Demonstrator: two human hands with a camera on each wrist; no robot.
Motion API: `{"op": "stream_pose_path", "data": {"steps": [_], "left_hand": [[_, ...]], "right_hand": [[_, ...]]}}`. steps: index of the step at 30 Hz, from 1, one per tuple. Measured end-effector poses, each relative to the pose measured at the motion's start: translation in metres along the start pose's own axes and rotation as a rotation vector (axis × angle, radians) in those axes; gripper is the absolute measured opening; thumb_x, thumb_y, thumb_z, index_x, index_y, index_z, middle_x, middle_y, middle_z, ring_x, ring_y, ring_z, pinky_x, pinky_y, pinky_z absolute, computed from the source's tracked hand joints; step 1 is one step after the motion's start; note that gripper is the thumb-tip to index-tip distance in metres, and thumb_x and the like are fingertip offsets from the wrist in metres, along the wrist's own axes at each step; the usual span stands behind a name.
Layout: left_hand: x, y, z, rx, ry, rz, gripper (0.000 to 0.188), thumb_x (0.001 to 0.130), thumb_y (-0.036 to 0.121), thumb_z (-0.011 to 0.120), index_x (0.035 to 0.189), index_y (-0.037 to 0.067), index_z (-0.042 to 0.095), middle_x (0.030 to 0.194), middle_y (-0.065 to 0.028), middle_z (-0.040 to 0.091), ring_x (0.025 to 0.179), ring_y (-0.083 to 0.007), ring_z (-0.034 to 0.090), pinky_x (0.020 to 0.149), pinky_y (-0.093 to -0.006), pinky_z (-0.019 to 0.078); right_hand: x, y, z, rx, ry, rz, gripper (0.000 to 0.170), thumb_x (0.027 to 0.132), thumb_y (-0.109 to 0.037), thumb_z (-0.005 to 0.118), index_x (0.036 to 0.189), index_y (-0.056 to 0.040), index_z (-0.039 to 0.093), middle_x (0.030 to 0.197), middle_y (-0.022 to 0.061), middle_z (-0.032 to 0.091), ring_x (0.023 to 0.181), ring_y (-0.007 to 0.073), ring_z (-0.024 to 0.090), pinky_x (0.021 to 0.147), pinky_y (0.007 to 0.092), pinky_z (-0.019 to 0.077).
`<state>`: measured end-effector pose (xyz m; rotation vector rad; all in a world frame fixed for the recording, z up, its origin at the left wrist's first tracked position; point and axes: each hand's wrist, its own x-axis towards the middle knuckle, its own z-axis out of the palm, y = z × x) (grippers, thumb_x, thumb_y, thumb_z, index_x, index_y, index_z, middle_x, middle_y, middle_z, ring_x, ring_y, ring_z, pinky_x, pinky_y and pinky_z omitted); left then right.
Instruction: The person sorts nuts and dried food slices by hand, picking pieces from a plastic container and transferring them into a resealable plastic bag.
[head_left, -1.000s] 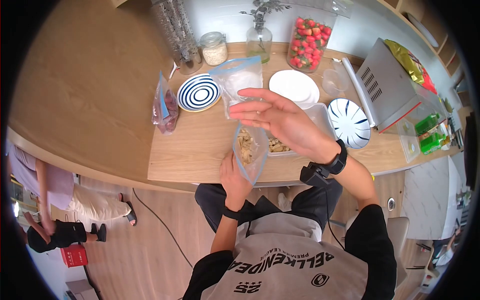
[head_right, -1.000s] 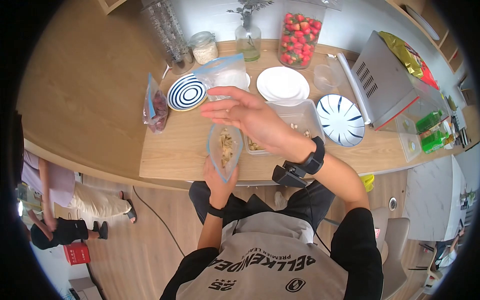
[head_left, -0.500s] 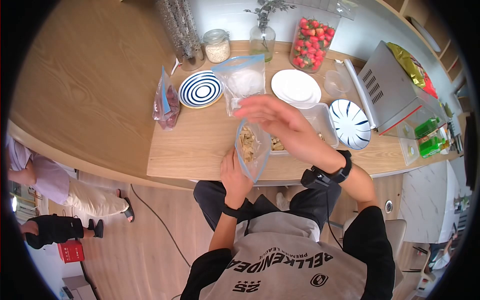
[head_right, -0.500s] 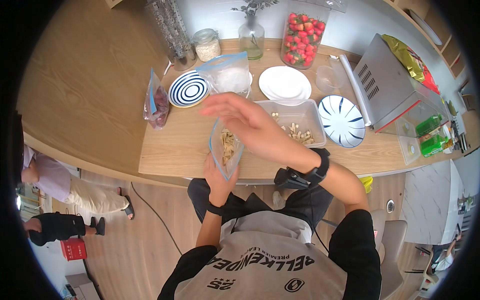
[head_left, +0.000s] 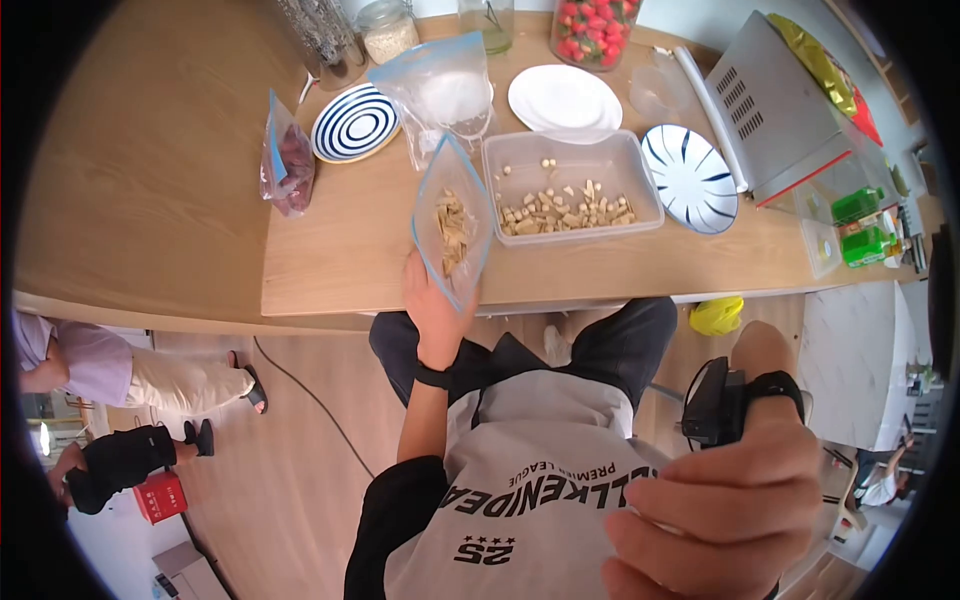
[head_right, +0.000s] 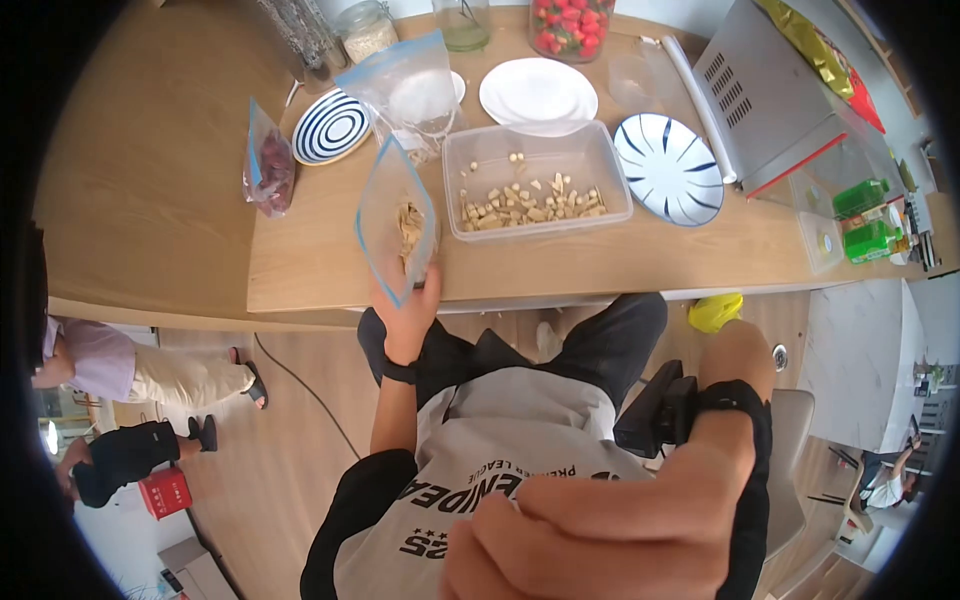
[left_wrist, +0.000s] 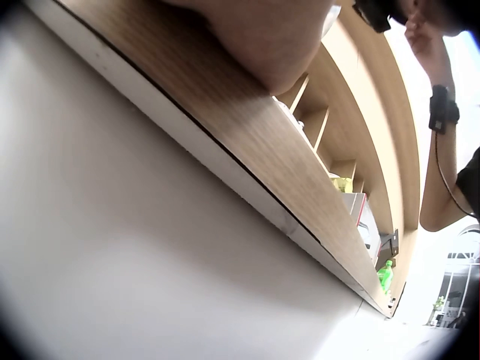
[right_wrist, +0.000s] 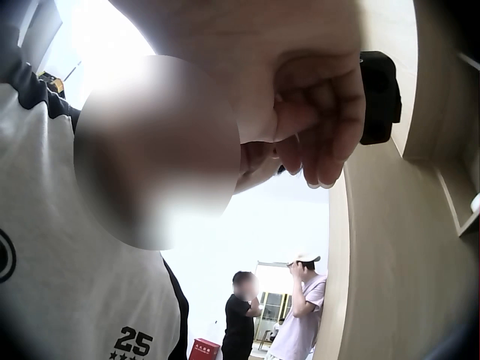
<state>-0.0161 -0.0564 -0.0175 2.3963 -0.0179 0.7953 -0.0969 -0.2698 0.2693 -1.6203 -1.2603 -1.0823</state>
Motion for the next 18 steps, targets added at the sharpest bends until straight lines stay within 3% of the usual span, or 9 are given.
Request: {"op": "stream_pose_path", "data": {"steps": [1,2,3,5,8,12,14,18], "left_hand": [[0.003,0.002,0.002,-0.003,0.048,0.019,0.059,0.079,0.017,0.080,0.131,-0.003,0.059,0.122,-0.0255,0.062,0.109,-0.0472,0.060,0.092,-0.0529,0.0503],[0.003,0.002,0.001,-0.007,0.096,0.040,0.058,0.079,0.015,0.080,0.130,-0.003,0.060,0.120,-0.0249,0.063,0.108,-0.0473,0.061,0.091,-0.0530,0.0509],[0.002,0.002,-0.002,0.000,0.088,0.048,0.058,0.079,0.015,0.080,0.130,-0.003,0.060,0.120,-0.0249,0.063,0.108,-0.0473,0.061,0.091,-0.0530,0.0509],[0.004,0.005,-0.002,-0.012,0.111,0.082,0.055,0.079,0.014,0.078,0.129,-0.002,0.061,0.115,-0.0242,0.065,0.104,-0.0476,0.062,0.087,-0.0536,0.0519],[0.006,0.004,0.002,-0.034,0.124,0.092,0.053,0.080,0.014,0.077,0.129,-0.002,0.062,0.114,-0.0245,0.066,0.102,-0.0479,0.063,0.085,-0.0532,0.0529],[0.011,0.010,-0.006,0.032,0.136,0.135,0.051,0.080,0.013,0.077,0.128,-0.001,0.063,0.113,-0.0248,0.066,0.101,-0.0473,0.064,0.085,-0.0511,0.0537],[0.008,0.006,-0.003,-0.005,0.127,0.106,0.047,0.081,0.011,0.076,0.125,-0.001,0.065,0.112,-0.0242,0.067,0.101,-0.0467,0.065,0.084,-0.0499,0.0542],[0.008,0.014,0.000,0.036,0.135,0.078,0.046,0.080,0.010,0.077,0.124,-0.001,0.065,0.113,-0.0241,0.067,0.102,-0.0466,0.065,0.084,-0.0503,0.0534]], "right_hand": [[0.005,-0.011,-0.004,-0.021,0.049,0.203,0.007,0.067,-0.014,0.072,0.063,-0.0085,0.070,0.069,0.0047,0.071,0.058,0.0177,0.066,0.052,0.0248,0.0519],[0.010,0.008,-0.039,0.131,-0.344,-0.004,0.010,0.068,-0.015,0.073,0.065,-0.0068,0.069,0.066,0.0057,0.068,0.056,0.0188,0.064,0.053,0.0260,0.0531],[0.002,0.014,-0.032,0.129,-0.332,0.002,0.010,0.068,-0.015,0.073,0.065,-0.0068,0.069,0.066,0.0057,0.068,0.056,0.0188,0.064,0.053,0.0260,0.0531],[-0.016,0.022,-0.005,0.088,-0.003,-0.188,0.011,0.066,-0.015,0.075,0.065,-0.0061,0.068,0.066,0.0062,0.067,0.056,0.0191,0.063,0.053,0.0278,0.0533],[-0.014,0.019,0.010,0.008,0.079,-0.179,0.011,0.064,-0.014,0.077,0.066,-0.0056,0.069,0.065,0.0052,0.065,0.054,0.0188,0.061,0.052,0.0274,0.0518],[-0.013,0.017,-0.006,0.093,0.088,-0.212,0.014,0.062,-0.013,0.078,0.066,-0.0034,0.068,0.064,0.0051,0.063,0.055,0.0189,0.061,0.052,0.0268,0.0503],[-0.003,-0.003,-0.012,0.064,0.112,0.124,0.015,0.063,-0.013,0.078,0.063,-0.0021,0.067,0.063,0.0048,0.062,0.055,0.0193,0.061,0.052,0.0270,0.0495],[-0.014,0.013,-0.014,0.108,0.034,0.035,0.008,0.072,-0.010,0.075,0.070,-0.0044,0.070,0.067,0.0055,0.064,0.059,0.0184,0.061,0.053,0.0300,0.0499]]}}
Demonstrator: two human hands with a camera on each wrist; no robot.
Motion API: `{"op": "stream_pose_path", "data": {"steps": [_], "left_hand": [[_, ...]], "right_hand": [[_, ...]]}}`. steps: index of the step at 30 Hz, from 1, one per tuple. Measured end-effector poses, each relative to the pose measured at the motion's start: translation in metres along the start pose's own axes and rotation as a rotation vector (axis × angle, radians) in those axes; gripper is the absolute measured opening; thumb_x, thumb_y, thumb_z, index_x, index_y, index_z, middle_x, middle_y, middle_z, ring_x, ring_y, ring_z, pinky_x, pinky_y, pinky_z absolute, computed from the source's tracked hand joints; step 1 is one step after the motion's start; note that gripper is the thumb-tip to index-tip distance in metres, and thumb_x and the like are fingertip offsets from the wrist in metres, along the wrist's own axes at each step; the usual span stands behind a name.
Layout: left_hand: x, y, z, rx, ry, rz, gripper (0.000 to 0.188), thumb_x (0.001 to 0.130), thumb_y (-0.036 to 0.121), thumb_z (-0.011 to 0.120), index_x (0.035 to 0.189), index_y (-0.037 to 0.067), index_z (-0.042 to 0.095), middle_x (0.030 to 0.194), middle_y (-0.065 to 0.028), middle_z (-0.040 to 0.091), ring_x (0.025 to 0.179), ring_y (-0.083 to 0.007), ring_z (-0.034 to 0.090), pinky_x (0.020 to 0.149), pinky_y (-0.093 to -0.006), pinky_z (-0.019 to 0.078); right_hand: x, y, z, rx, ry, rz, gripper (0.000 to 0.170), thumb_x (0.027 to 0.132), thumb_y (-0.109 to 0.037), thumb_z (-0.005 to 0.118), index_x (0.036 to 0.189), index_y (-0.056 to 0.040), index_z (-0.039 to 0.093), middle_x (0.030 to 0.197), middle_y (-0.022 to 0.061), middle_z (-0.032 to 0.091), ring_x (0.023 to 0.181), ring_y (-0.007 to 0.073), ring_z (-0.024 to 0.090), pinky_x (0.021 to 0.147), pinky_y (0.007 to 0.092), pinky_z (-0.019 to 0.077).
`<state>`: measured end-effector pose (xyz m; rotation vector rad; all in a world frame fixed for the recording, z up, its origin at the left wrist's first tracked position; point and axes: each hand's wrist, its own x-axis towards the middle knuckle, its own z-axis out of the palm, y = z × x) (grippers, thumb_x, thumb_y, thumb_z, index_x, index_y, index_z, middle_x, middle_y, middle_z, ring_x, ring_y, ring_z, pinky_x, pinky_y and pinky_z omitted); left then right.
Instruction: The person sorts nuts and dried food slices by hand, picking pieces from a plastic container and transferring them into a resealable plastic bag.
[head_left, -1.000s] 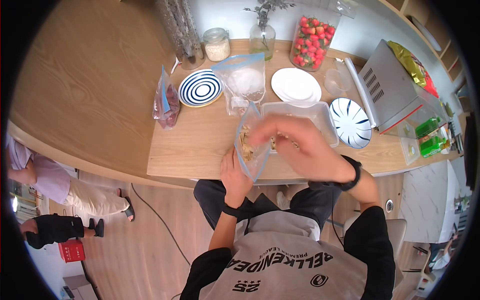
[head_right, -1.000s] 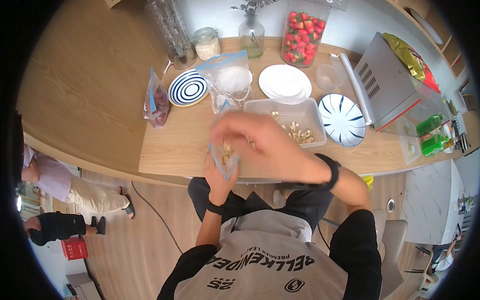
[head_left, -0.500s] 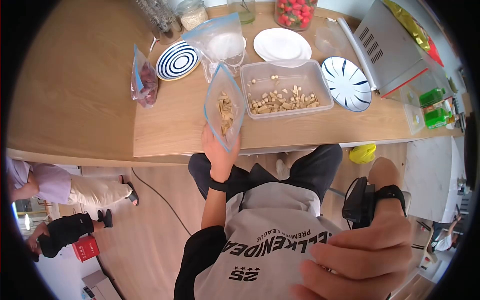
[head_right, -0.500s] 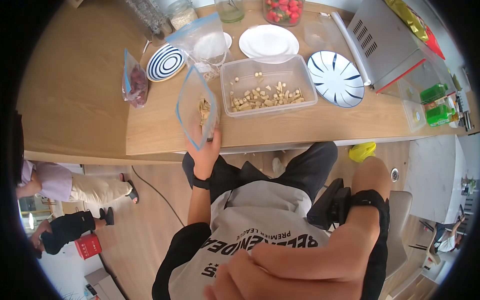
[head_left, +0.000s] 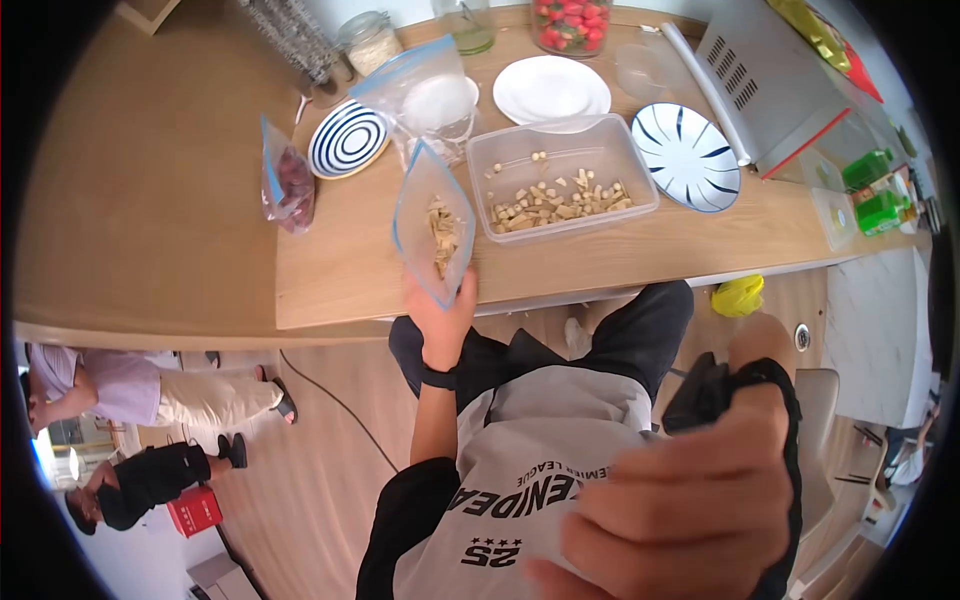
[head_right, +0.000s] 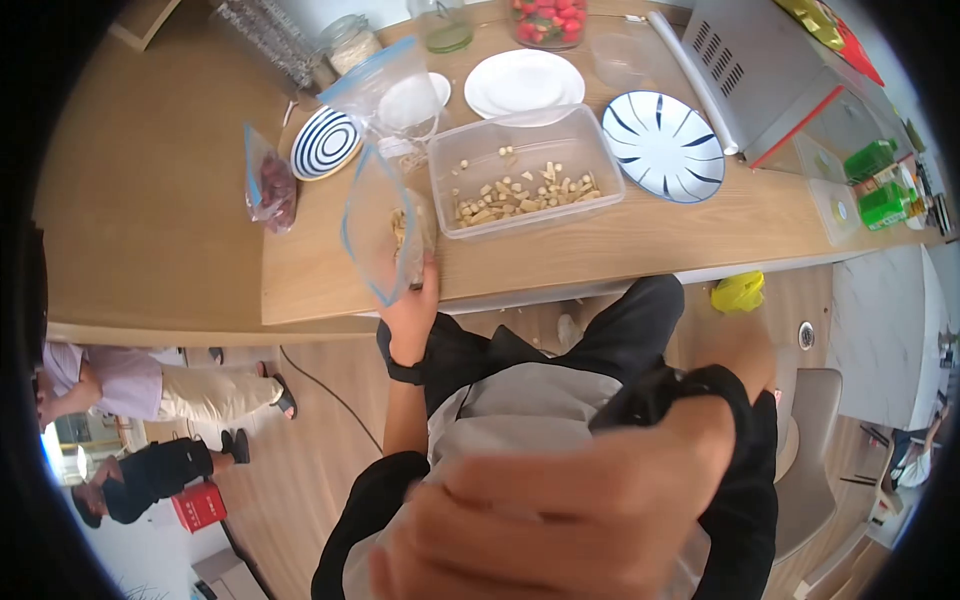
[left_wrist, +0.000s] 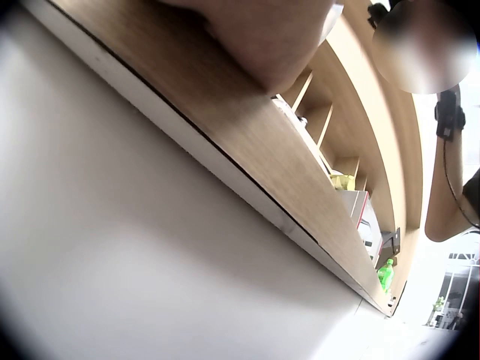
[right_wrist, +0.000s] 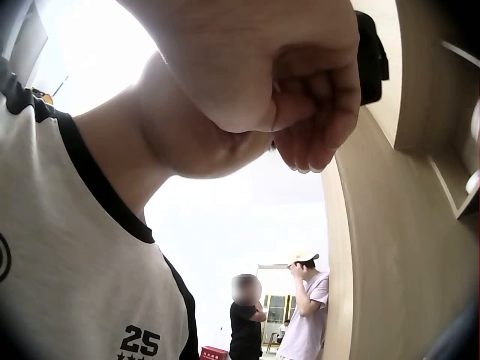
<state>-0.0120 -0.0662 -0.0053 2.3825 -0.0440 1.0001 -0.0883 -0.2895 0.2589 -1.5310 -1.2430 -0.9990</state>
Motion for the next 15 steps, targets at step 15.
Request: {"op": "stream_pose_path", "data": {"steps": [15], "left_hand": [[0.025,-0.021,-0.025,-0.120,-0.174,-0.030,0.053,0.086,0.021,0.087,0.128,-0.004,0.065,0.120,-0.0255,0.068,0.109,-0.0455,0.066,0.091,-0.0488,0.0536]], "right_hand": [[-0.149,0.270,0.004,-0.054,-1.005,0.906,0.035,0.091,-0.026,0.072,0.118,-0.0034,0.074,0.096,0.0190,0.071,0.096,0.0358,0.070,0.084,0.0433,0.0543]]}}
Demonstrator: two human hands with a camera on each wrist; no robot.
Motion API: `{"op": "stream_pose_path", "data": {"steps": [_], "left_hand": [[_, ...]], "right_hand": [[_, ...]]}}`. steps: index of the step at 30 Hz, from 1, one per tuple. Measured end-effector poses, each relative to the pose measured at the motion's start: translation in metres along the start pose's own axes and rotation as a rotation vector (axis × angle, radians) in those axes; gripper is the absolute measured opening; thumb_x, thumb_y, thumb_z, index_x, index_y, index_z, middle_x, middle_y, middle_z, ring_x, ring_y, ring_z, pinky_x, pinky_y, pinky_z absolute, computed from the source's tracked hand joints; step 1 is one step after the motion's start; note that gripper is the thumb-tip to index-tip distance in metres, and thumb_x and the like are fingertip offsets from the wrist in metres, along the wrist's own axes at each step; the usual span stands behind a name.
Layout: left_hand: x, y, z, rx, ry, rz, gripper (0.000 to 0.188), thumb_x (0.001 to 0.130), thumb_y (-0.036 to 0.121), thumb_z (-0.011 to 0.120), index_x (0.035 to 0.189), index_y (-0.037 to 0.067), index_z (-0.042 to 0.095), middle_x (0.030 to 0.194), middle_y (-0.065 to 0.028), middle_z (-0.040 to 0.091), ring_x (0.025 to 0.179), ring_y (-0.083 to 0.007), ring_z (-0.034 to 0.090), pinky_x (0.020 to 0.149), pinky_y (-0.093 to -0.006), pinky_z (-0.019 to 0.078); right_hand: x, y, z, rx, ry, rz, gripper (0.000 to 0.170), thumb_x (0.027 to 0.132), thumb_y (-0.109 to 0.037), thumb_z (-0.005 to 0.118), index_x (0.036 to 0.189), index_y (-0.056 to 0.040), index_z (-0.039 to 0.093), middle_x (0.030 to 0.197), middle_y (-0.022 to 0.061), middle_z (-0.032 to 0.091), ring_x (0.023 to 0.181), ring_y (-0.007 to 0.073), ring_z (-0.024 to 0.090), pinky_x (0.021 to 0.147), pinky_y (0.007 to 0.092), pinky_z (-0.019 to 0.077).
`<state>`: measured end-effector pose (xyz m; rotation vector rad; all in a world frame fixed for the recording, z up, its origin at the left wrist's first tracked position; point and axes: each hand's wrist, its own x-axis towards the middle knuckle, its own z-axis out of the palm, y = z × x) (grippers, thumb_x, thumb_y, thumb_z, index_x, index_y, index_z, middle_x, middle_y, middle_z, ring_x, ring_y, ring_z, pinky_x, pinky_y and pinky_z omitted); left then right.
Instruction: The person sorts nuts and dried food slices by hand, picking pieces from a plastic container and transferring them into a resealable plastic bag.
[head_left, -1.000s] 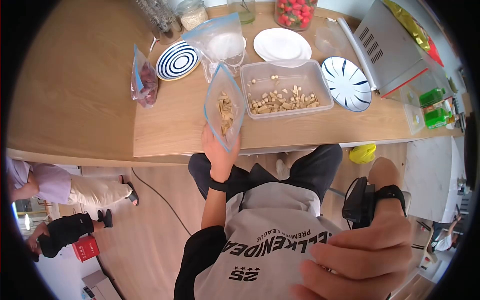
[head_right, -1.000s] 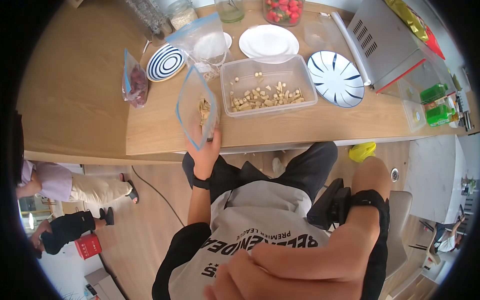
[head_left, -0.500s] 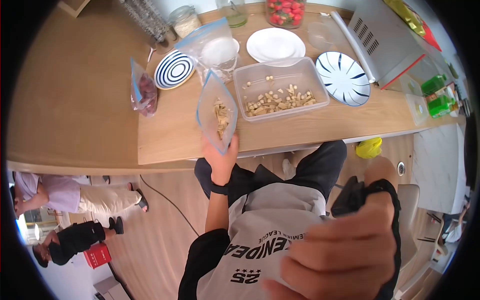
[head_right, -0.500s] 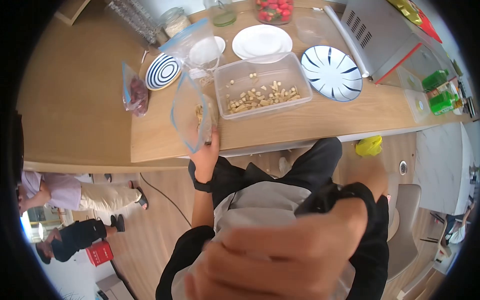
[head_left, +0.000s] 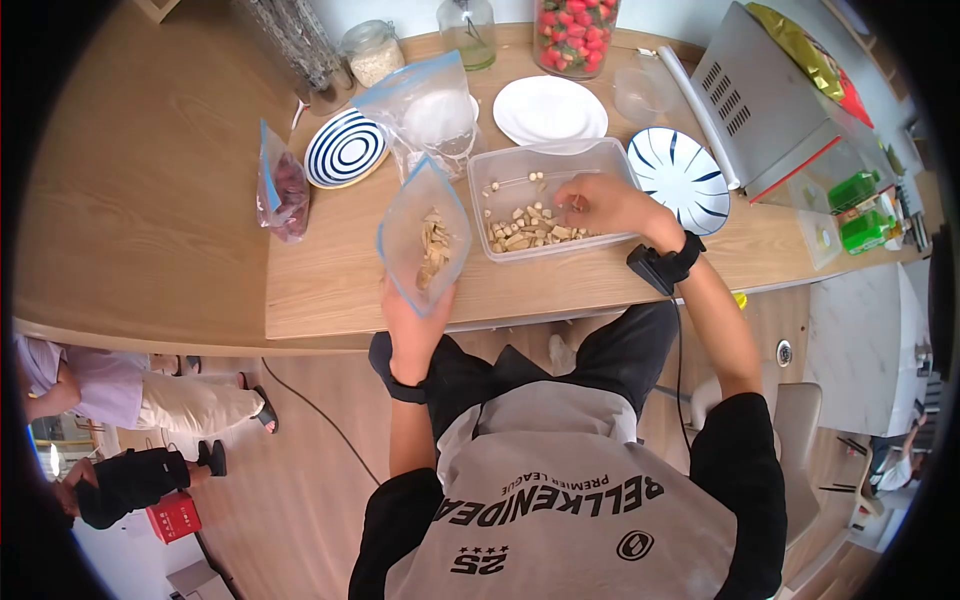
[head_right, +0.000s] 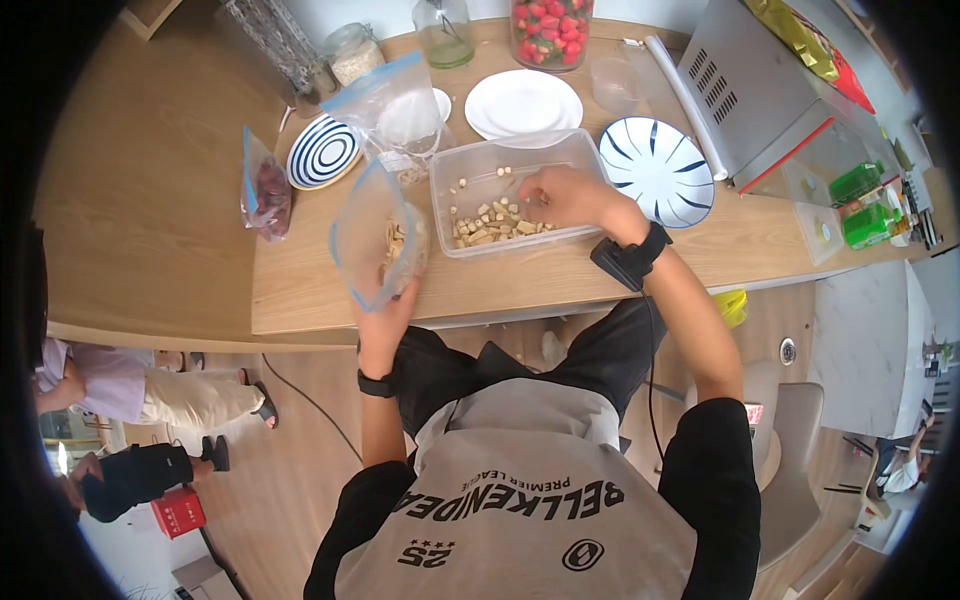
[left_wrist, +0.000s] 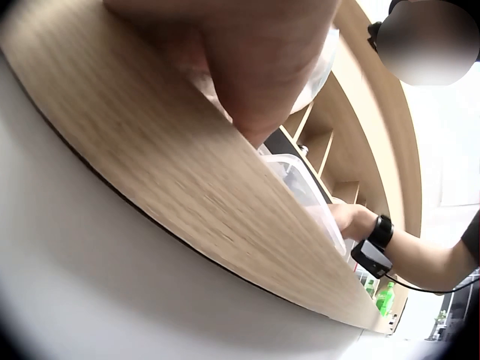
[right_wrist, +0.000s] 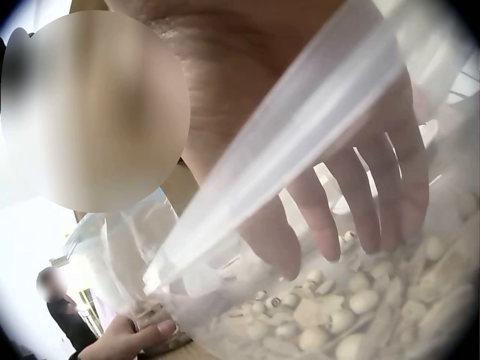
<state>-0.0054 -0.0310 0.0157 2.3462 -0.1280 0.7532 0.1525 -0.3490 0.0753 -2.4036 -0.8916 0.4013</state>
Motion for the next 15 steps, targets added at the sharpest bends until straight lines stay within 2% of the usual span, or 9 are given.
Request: {"op": "stream_pose_path", "data": {"steps": [2,6,10,11,12,14,15], "left_hand": [[0.004,-0.003,0.000,-0.003,-0.002,-0.019,0.053,0.086,0.021,0.086,0.127,-0.004,0.065,0.120,-0.0249,0.068,0.109,-0.0454,0.066,0.092,-0.0487,0.0533],[0.006,0.000,0.002,0.038,0.041,0.012,0.050,0.086,0.021,0.086,0.126,-0.004,0.066,0.119,-0.0237,0.069,0.109,-0.0448,0.066,0.092,-0.0481,0.0529],[0.004,0.000,0.006,0.047,0.060,-0.018,0.050,0.086,0.021,0.086,0.125,-0.004,0.067,0.119,-0.0233,0.069,0.109,-0.0448,0.066,0.092,-0.0479,0.0534],[0.001,-0.003,0.009,0.037,0.069,-0.041,0.050,0.082,0.018,0.085,0.124,-0.001,0.067,0.118,-0.0219,0.070,0.109,-0.0444,0.065,0.094,-0.0490,0.0521],[0.000,-0.004,0.010,0.028,0.078,-0.063,0.051,0.078,0.015,0.084,0.124,0.001,0.067,0.118,-0.0205,0.070,0.110,-0.0440,0.065,0.097,-0.0501,0.0508],[-0.002,-0.004,0.010,0.036,0.080,-0.064,0.051,0.078,0.015,0.084,0.124,0.001,0.066,0.118,-0.0206,0.070,0.110,-0.0440,0.065,0.097,-0.0501,0.0509],[-0.001,-0.003,0.010,0.043,0.082,-0.060,0.051,0.078,0.015,0.084,0.125,0.001,0.066,0.119,-0.0207,0.070,0.110,-0.0441,0.065,0.097,-0.0502,0.0510]], "right_hand": [[-0.004,-0.007,0.001,-0.056,-0.015,0.038,0.040,0.086,-0.027,0.080,0.117,-0.0032,0.073,0.098,0.0136,0.070,0.091,0.0276,0.067,0.086,0.0382,0.0545],[-0.001,-0.001,0.008,-0.027,-0.038,-0.017,0.046,0.081,-0.030,0.086,0.116,-0.0022,0.072,0.094,0.0103,0.067,0.087,0.0238,0.065,0.081,0.0357,0.0534],[0.005,0.004,0.011,0.095,-0.122,0.021,0.035,0.084,-0.023,0.085,0.109,-0.0013,0.074,0.087,0.0068,0.068,0.081,0.0177,0.064,0.073,0.0317,0.0522],[0.007,0.007,0.013,0.158,-0.126,0.010,0.030,0.086,-0.019,0.083,0.107,-0.0010,0.074,0.084,0.0057,0.069,0.077,0.0159,0.063,0.071,0.0303,0.0519],[0.007,0.002,0.012,0.157,-0.129,0.007,0.030,0.086,-0.019,0.083,0.107,-0.0010,0.074,0.084,0.0057,0.069,0.077,0.0159,0.063,0.071,0.0303,0.0519],[0.004,-0.009,0.008,0.147,-0.047,0.087,0.023,0.087,-0.019,0.079,0.101,-0.0009,0.076,0.083,0.0143,0.075,0.076,0.0236,0.071,0.072,0.0356,0.0549],[0.004,-0.006,0.010,0.146,-0.047,0.088,0.023,0.087,-0.019,0.079,0.101,-0.0009,0.076,0.083,0.0143,0.075,0.076,0.0236,0.071,0.072,0.0356,0.0549]]}}
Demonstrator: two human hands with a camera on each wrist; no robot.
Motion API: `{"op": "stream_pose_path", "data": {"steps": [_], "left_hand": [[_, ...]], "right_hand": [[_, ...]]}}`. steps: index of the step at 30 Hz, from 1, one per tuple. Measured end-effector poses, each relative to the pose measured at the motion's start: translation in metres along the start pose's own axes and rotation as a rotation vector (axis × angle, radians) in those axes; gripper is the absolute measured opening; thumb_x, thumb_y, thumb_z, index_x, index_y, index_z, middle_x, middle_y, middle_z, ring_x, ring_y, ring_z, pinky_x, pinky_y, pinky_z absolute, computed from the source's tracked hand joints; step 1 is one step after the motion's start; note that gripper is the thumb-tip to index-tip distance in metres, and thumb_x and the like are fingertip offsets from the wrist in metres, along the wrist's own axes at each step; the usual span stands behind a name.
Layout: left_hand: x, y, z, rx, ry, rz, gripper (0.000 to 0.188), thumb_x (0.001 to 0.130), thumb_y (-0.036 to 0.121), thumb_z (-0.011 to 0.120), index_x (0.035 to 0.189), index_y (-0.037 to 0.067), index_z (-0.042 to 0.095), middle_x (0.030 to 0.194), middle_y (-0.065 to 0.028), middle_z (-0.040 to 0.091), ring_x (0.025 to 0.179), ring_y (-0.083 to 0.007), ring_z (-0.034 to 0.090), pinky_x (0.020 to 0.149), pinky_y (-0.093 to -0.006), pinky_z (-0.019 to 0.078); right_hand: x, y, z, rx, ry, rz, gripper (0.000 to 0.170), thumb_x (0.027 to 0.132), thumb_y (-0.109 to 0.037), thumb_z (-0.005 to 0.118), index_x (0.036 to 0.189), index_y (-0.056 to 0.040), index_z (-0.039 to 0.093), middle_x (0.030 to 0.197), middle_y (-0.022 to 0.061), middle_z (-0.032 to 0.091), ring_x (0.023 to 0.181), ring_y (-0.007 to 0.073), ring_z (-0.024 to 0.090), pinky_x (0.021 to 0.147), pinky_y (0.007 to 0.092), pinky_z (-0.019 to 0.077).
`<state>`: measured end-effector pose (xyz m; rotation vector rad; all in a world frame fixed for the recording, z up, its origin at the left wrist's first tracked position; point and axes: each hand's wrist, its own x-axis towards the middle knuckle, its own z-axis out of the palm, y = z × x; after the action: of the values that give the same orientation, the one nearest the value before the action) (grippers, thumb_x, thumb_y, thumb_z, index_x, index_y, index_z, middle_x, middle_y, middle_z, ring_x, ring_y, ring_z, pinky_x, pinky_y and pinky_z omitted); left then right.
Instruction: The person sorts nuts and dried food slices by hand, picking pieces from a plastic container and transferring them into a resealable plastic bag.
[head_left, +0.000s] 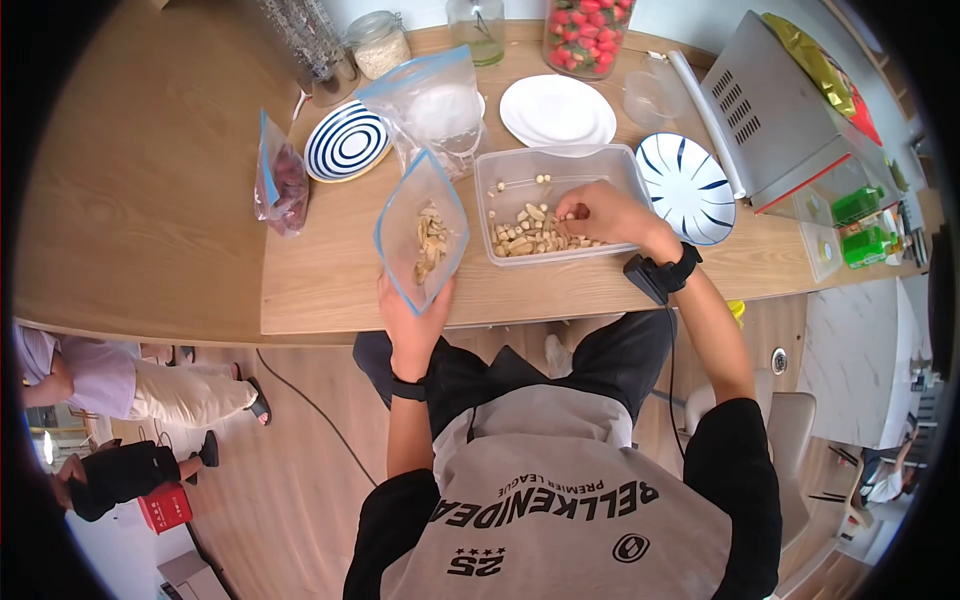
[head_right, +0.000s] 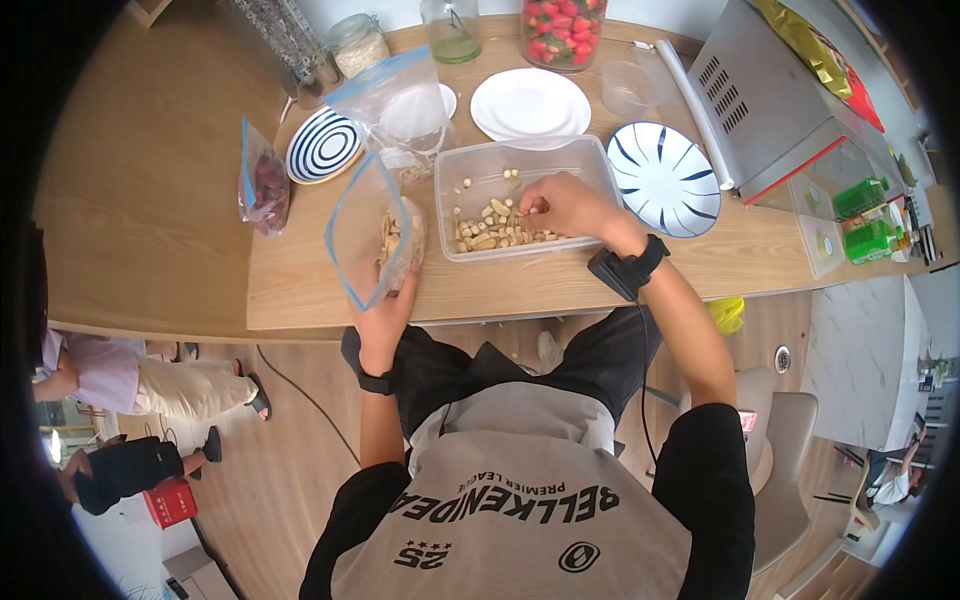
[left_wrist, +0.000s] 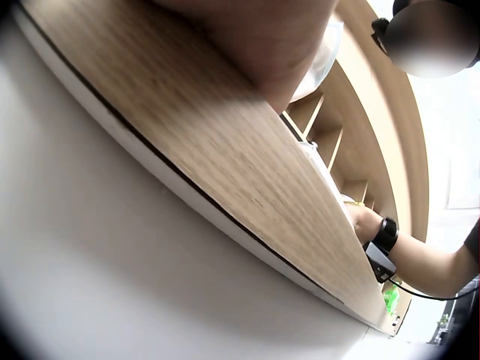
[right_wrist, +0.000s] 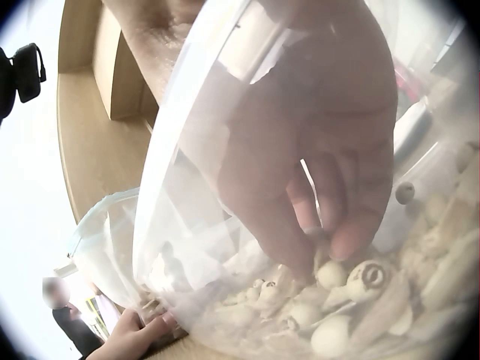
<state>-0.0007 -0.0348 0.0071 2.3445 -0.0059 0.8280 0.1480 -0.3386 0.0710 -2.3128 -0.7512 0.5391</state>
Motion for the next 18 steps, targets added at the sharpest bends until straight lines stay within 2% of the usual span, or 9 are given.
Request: {"op": "stream_pose_path", "data": {"steps": [2,3,5,9,11,12,14,18], "left_hand": [[0.001,0.002,0.000,0.000,-0.003,0.002,0.052,0.078,0.015,0.084,0.125,0.001,0.066,0.119,-0.0209,0.069,0.111,-0.0440,0.065,0.097,-0.0503,0.0509],[0.001,0.002,0.000,0.002,-0.007,0.001,0.053,0.078,0.015,0.084,0.126,0.001,0.066,0.120,-0.0211,0.069,0.112,-0.0440,0.064,0.098,-0.0505,0.0508],[0.000,0.002,0.000,0.004,0.005,0.007,0.053,0.078,0.015,0.084,0.126,0.001,0.065,0.121,-0.0211,0.069,0.112,-0.0441,0.064,0.098,-0.0506,0.0507],[-0.002,0.000,0.001,0.012,0.005,-0.006,0.054,0.079,0.015,0.083,0.127,0.001,0.065,0.121,-0.0212,0.069,0.113,-0.0443,0.064,0.098,-0.0507,0.0504],[-0.002,0.000,0.001,0.018,0.001,-0.001,0.054,0.079,0.015,0.083,0.127,0.001,0.065,0.121,-0.0213,0.069,0.112,-0.0443,0.064,0.098,-0.0507,0.0504],[-0.001,-0.001,0.001,0.025,-0.003,0.007,0.055,0.079,0.015,0.083,0.128,0.001,0.064,0.121,-0.0213,0.069,0.112,-0.0444,0.064,0.098,-0.0508,0.0504],[-0.002,-0.002,0.001,0.042,-0.007,0.012,0.055,0.079,0.016,0.083,0.128,0.001,0.064,0.120,-0.0212,0.069,0.111,-0.0443,0.064,0.097,-0.0507,0.0505],[-0.003,-0.004,0.003,0.066,0.000,0.025,0.056,0.078,0.016,0.083,0.129,0.002,0.064,0.120,-0.0210,0.070,0.109,-0.0442,0.065,0.096,-0.0505,0.0508]], "right_hand": [[0.002,0.008,0.002,0.036,0.066,-0.080,0.021,0.089,-0.016,0.077,0.101,0.0006,0.075,0.083,0.0152,0.075,0.075,0.0240,0.071,0.071,0.0356,0.0547],[0.001,0.006,0.001,0.034,0.066,-0.079,0.021,0.089,-0.016,0.077,0.101,0.0006,0.075,0.083,0.0152,0.075,0.075,0.0240,0.071,0.071,0.0356,0.0547],[-0.003,0.001,0.002,0.022,0.191,-0.063,0.019,0.091,-0.015,0.075,0.102,0.0009,0.075,0.083,0.0152,0.075,0.073,0.0248,0.071,0.069,0.0360,0.0541],[-0.011,-0.008,-0.002,0.012,0.231,-0.040,0.019,0.093,-0.014,0.073,0.103,0.0015,0.074,0.082,0.0169,0.074,0.073,0.0270,0.071,0.069,0.0373,0.0538],[-0.016,-0.011,-0.003,-0.045,0.284,-0.041,0.017,0.097,-0.011,0.069,0.105,0.0031,0.072,0.077,0.0136,0.071,0.068,0.0189,0.066,0.067,0.0322,0.0534],[-0.019,-0.014,-0.003,-0.045,0.282,-0.041,0.017,0.097,-0.011,0.069,0.105,0.0031,0.072,0.077,0.0136,0.071,0.068,0.0189,0.066,0.067,0.0322,0.0534],[-0.025,-0.020,-0.003,-0.087,0.366,-0.033,0.018,0.094,-0.010,0.070,0.105,0.0041,0.073,0.086,0.0217,0.073,0.072,0.0322,0.071,0.067,0.0407,0.0538],[-0.029,-0.017,0.002,-0.029,0.445,-0.048,0.020,0.094,-0.008,0.069,0.109,0.0040,0.073,0.090,0.0222,0.075,0.073,0.0331,0.072,0.069,0.0405,0.0558]]}}
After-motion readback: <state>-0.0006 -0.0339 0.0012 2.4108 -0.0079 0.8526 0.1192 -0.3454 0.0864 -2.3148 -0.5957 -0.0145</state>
